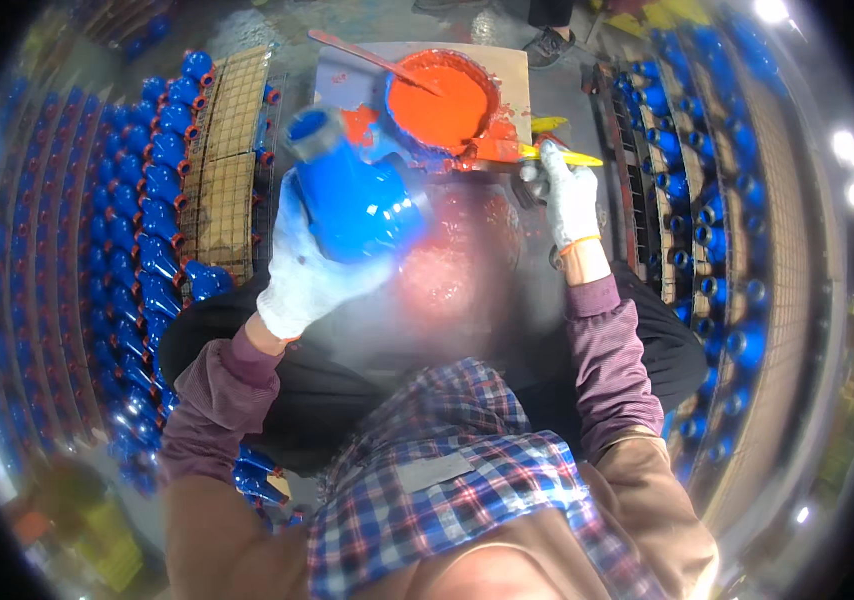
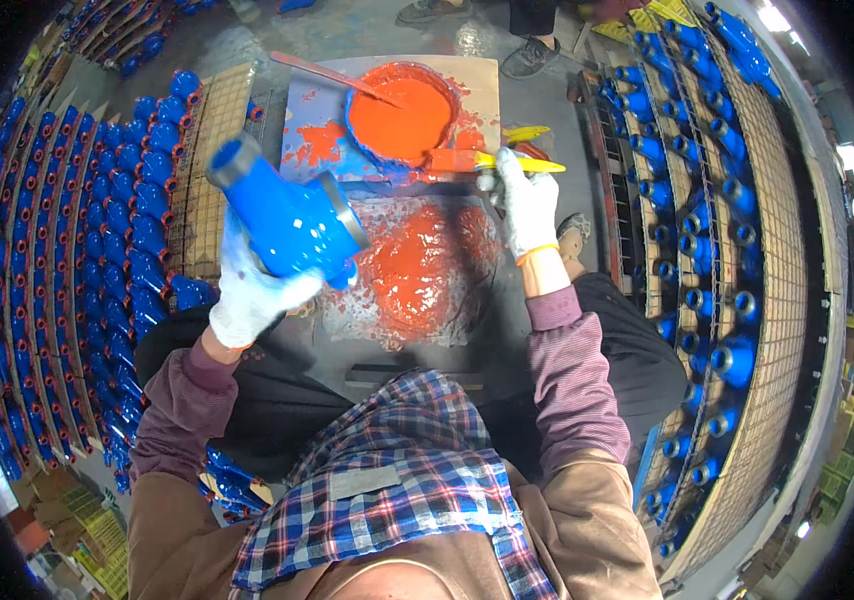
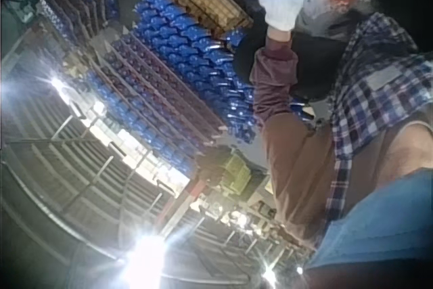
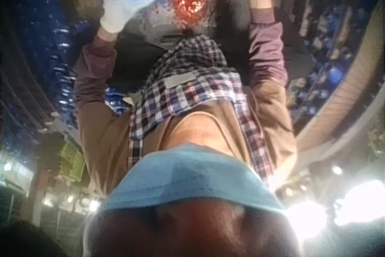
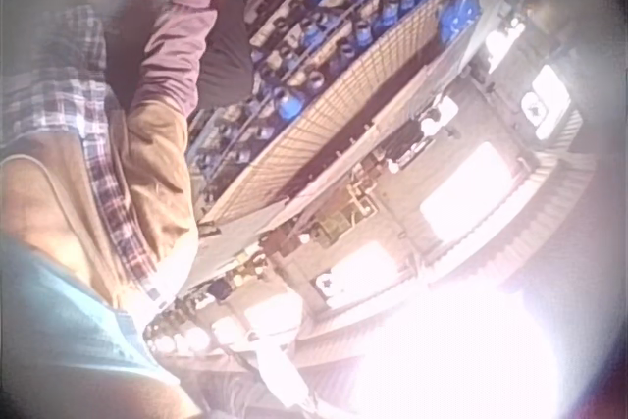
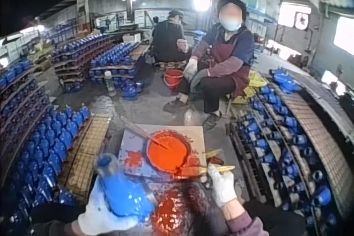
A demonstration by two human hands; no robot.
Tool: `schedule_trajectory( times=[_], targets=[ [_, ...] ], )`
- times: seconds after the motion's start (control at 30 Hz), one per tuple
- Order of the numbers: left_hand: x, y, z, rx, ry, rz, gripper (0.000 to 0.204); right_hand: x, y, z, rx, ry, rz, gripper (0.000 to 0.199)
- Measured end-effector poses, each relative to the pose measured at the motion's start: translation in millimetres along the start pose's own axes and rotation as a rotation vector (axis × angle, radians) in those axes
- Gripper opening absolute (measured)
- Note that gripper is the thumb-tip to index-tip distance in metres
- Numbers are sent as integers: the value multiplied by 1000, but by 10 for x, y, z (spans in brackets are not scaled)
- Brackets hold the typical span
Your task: Apply red paint and sealant to blue industrial parts using a brush and spray can.
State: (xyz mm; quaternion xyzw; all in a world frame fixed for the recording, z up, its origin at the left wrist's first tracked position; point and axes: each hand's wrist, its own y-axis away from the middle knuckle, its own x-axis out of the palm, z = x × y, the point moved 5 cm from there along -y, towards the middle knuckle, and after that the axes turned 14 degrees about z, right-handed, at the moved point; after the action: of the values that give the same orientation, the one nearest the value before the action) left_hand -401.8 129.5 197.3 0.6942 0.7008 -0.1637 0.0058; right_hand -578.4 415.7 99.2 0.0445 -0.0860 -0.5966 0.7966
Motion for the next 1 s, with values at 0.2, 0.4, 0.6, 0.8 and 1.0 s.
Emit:
schedule_trajectory(
  times=[0.2,0.4,0.6,0.8,1.0],
  targets=[
    [296,13,-350,692,-726,265,72,-11,412,252,126,-156,91,29],
    [569,318,-167,867,-995,544,48,321,539,878,-271,484,251,40],
    [619,375,-27,732,-916,703,49,639,407,901,-365,742,363,45],
    [638,300,-153,775,-936,592,43,668,618,1176,-525,805,291,39],
    [542,122,-322,707,-952,491,61,669,1237,1472,-915,1074,98,21]
  ],
)
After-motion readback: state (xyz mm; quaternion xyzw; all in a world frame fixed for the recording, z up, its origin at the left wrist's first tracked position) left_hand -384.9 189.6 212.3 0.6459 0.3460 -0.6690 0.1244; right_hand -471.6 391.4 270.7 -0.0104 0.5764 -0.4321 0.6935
